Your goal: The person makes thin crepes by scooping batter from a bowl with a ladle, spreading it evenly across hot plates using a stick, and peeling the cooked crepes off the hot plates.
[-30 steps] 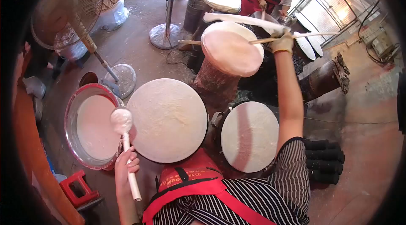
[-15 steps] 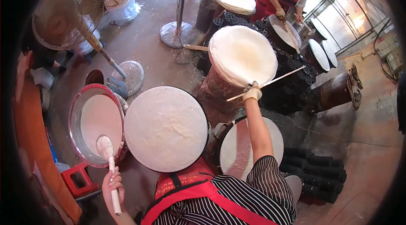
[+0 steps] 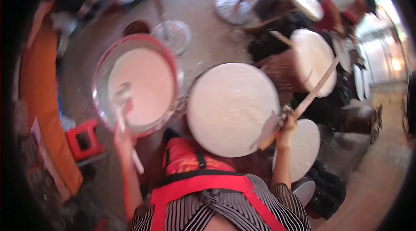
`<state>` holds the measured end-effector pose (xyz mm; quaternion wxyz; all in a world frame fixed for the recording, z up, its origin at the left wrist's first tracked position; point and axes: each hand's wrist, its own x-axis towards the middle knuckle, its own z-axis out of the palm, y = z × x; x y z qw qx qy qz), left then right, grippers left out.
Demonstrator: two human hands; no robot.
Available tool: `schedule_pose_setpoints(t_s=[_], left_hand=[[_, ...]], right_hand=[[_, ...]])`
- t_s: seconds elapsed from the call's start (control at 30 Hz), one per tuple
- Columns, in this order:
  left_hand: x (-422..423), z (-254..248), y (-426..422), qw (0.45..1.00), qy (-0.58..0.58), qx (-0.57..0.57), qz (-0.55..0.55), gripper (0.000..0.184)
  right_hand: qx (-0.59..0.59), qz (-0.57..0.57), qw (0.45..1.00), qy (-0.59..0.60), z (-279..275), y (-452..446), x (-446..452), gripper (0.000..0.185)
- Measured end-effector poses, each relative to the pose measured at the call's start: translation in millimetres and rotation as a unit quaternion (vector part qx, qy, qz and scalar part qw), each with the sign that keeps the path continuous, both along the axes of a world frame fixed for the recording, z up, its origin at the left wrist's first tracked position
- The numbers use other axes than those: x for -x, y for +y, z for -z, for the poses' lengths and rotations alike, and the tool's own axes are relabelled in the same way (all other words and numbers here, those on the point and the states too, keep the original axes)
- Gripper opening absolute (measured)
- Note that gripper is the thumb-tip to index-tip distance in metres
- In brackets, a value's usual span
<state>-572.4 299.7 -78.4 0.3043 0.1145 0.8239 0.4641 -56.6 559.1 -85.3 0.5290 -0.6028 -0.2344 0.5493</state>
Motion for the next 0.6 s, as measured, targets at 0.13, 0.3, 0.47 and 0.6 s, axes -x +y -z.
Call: schedule_pose_setpoints(t_s=[0.13,0.3,0.47,0.6], left_hand=[[169,119,26,0.813,0.412,0.181,0.370,0.046],[280,111,66,0.654,0.431,0.194,0.591,0.050],[247,235,77,0.942,0.213,0.175,0.191,0.036],[230,210,123,0.741,-0.641,-0.058,-0.192,0.016]], right_hand=[[0.164,-0.230,0.955,-0.087,23,-78,179,0.040],[-0.212,-0.532,0.746,-0.340,12,-111,408,0.065],[-0.139,-0.618,0.589,-0.503,127,-91,544,0.060],[-0.080,-0.627,0.563,-0.532,137,-120,537,0.063]])
